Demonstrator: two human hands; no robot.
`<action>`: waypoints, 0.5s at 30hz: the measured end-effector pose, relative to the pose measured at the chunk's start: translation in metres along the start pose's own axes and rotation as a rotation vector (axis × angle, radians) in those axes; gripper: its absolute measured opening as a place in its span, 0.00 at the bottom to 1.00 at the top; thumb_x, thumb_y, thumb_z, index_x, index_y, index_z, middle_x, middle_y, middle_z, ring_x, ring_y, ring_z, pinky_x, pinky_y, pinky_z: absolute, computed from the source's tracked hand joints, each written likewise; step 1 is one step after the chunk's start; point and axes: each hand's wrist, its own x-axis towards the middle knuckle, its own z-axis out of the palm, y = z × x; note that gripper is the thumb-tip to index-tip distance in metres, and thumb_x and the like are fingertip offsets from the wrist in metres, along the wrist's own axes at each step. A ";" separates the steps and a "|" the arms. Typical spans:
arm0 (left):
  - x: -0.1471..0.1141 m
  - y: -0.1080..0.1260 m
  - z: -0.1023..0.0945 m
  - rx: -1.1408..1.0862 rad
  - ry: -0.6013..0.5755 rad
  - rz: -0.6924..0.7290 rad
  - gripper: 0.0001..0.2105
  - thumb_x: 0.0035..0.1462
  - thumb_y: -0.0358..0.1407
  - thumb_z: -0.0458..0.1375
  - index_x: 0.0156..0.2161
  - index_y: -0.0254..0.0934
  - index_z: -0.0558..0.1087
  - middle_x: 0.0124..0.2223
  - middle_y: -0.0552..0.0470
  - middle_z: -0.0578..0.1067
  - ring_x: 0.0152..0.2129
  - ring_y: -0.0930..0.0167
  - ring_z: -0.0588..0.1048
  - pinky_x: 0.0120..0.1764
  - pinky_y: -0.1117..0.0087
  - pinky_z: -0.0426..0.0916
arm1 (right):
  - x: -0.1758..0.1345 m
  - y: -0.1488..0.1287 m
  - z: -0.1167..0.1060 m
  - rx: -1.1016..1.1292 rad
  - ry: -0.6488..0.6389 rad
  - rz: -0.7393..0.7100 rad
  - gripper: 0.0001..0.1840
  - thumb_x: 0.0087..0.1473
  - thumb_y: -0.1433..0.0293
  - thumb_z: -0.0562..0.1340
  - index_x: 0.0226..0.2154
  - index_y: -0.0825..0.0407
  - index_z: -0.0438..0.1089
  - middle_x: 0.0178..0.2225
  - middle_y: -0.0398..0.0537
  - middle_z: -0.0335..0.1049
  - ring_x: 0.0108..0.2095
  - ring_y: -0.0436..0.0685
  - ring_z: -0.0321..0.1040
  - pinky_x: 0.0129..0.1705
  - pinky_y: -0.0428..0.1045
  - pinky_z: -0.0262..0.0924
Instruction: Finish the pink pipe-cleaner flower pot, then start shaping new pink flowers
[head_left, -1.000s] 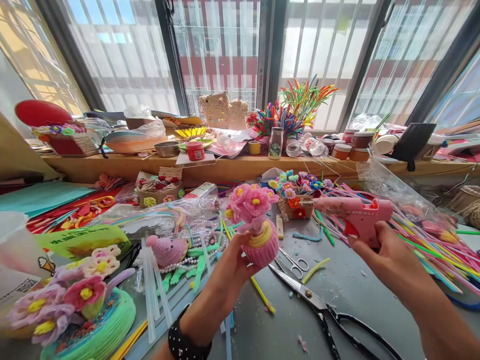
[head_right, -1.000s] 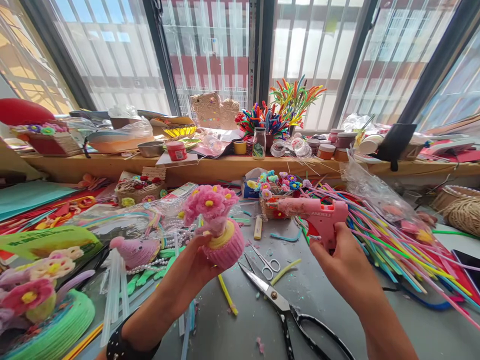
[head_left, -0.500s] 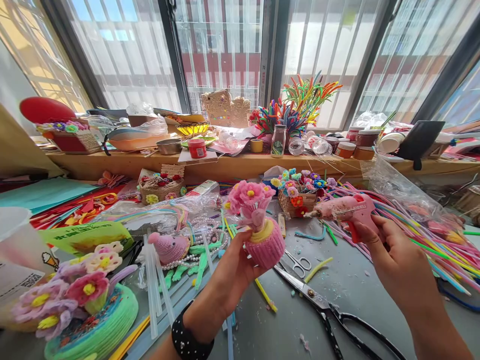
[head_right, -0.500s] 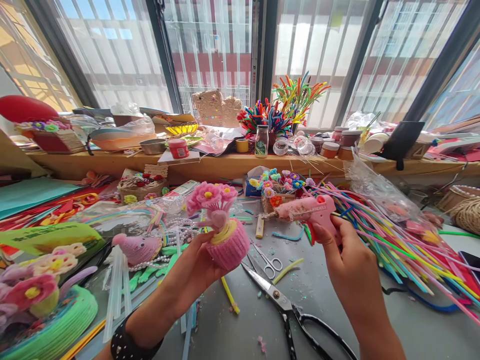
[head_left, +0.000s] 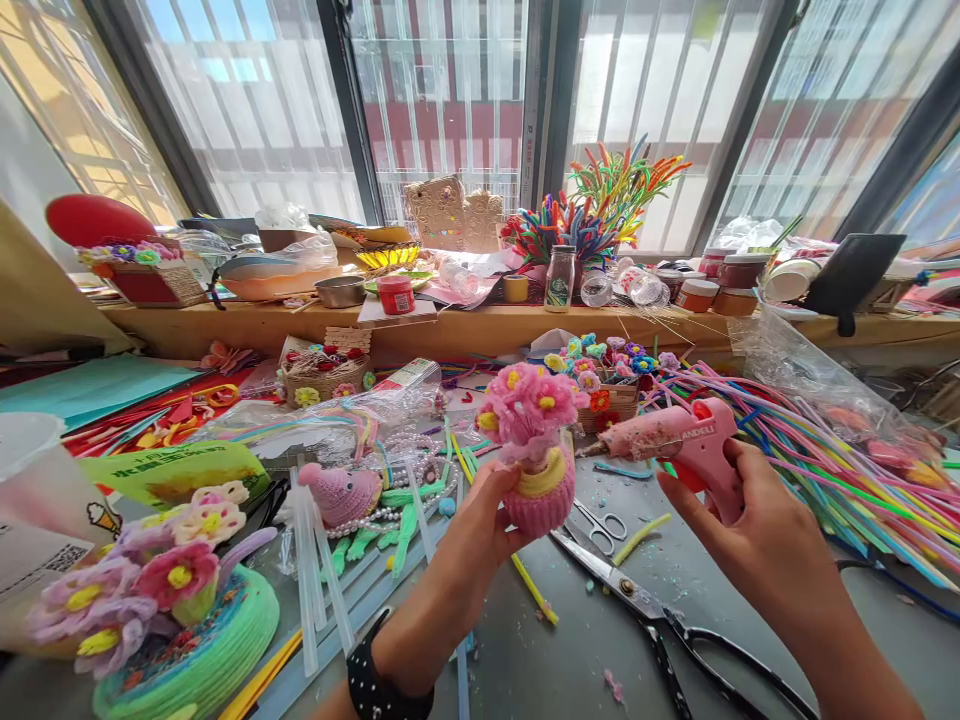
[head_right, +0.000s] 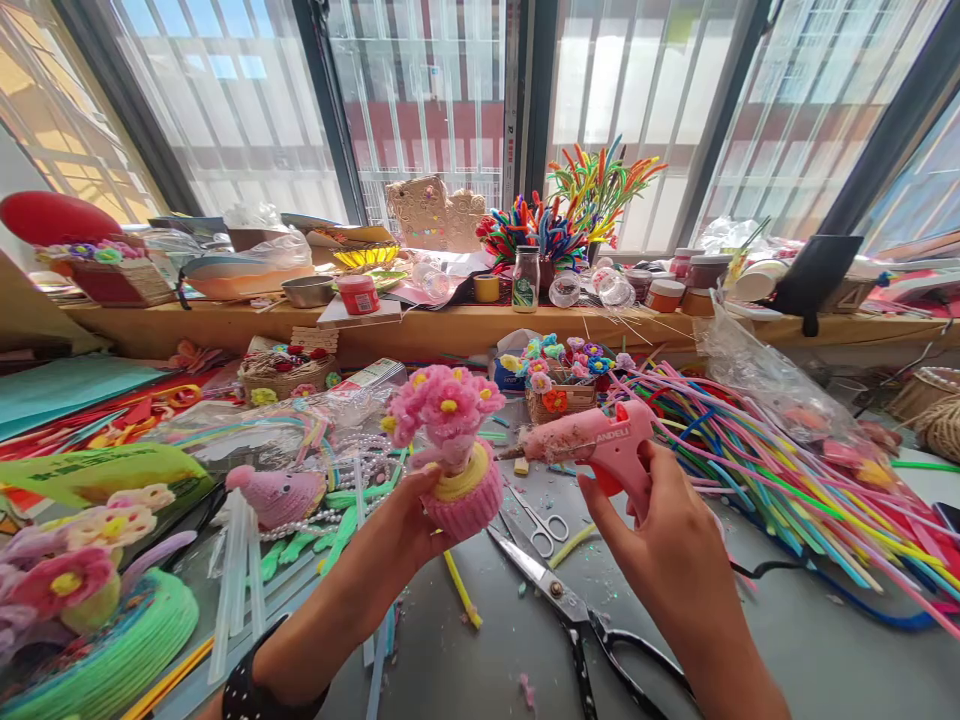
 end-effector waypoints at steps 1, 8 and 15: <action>0.000 -0.001 -0.001 0.022 -0.005 0.013 0.15 0.52 0.40 0.54 0.45 0.38 0.69 0.49 0.46 0.72 0.44 0.64 0.70 0.42 0.66 0.68 | -0.001 0.000 0.001 -0.008 0.003 -0.011 0.33 0.45 0.46 0.52 0.44 0.54 0.60 0.34 0.55 0.69 0.31 0.62 0.68 0.31 0.51 0.60; 0.002 -0.003 -0.001 0.053 0.034 0.001 0.18 0.49 0.41 0.56 0.46 0.40 0.66 0.49 0.46 0.72 0.48 0.61 0.68 0.41 0.65 0.68 | -0.005 -0.001 0.007 -0.005 -0.001 -0.085 0.33 0.46 0.45 0.51 0.44 0.55 0.60 0.34 0.56 0.68 0.31 0.62 0.67 0.31 0.51 0.59; 0.003 -0.004 0.002 0.071 0.064 0.026 0.21 0.49 0.43 0.57 0.48 0.41 0.64 0.49 0.46 0.72 0.47 0.61 0.69 0.40 0.65 0.68 | -0.011 -0.001 0.012 -0.014 0.015 -0.130 0.32 0.48 0.47 0.51 0.44 0.56 0.59 0.33 0.56 0.68 0.31 0.61 0.66 0.31 0.51 0.59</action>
